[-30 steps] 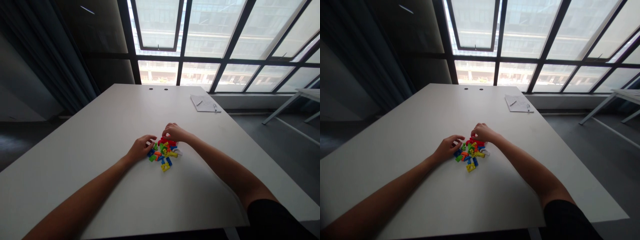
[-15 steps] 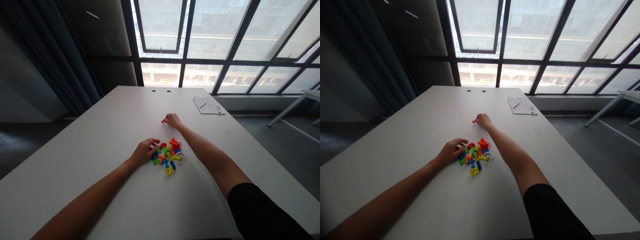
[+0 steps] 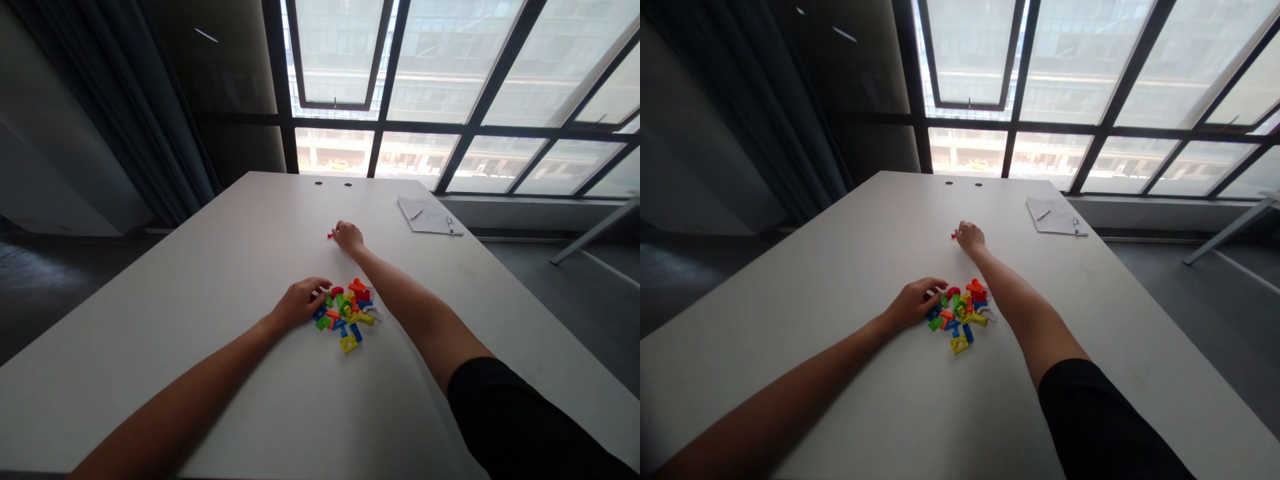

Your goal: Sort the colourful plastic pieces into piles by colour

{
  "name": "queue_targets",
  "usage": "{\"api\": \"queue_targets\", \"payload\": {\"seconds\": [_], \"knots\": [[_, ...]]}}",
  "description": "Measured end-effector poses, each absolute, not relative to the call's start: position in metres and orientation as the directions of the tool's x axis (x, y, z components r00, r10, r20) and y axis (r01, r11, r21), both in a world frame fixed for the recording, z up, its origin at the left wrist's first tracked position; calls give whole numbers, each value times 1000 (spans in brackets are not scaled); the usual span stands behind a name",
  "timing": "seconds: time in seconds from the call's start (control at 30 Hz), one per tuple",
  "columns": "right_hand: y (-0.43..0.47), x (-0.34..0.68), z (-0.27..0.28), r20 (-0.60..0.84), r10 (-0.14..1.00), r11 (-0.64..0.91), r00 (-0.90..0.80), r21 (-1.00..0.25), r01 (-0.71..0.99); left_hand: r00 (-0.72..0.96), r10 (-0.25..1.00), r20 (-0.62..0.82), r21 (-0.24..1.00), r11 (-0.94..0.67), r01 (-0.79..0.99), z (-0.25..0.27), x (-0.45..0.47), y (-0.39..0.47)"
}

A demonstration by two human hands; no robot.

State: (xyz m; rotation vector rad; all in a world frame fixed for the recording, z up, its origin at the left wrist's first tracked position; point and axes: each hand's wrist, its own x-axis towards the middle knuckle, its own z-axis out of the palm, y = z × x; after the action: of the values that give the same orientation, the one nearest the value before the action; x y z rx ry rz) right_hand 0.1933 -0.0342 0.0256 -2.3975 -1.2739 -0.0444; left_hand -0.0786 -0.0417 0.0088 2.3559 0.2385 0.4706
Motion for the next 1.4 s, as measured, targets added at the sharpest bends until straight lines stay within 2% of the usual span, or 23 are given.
{"api": "queue_targets", "payload": {"seconds": [0.13, 0.23, 0.37, 0.5, 0.63, 0.8, 1.03, 1.23, 1.4], "knots": [[-66, 198, 25, 238, 823, -394, 516, -417, 819, 921, 288, 264, 689, -724, 29, 6, -77, -40], [-101, 197, 20, 229, 899, -219, 375, -506, 834, 923, 286, 257, 692, -722, 32, 5, -76, -39], [-150, 177, 21, 152, 971, -60, 183, -591, 805, 909, 309, 278, 683, -729, 39, 6, -75, -41], [-183, 149, 33, 213, 977, 125, -8, -543, 830, 873, 360, 330, 562, -817, 125, 10, -78, -38], [-189, 135, 38, 255, 966, 155, -34, -472, 868, 877, 355, 324, 376, -899, 225, 12, -83, -29], [-180, 137, 30, 201, 975, 189, -99, -500, 845, 922, 308, 234, 356, -910, 213, 9, -86, -23], [-178, 139, 32, 205, 979, 103, 8, -526, 844, 924, 311, 221, 342, -912, 225, 11, -83, -26], [-145, 163, 30, 262, 903, -111, 340, -623, 774, 927, 316, 202, 297, -922, 249, 13, -82, -27], [-97, 188, 21, 111, 791, -356, 602, -717, 600, 924, 330, 194, 306, -915, 262, 14, -82, -28]]}}
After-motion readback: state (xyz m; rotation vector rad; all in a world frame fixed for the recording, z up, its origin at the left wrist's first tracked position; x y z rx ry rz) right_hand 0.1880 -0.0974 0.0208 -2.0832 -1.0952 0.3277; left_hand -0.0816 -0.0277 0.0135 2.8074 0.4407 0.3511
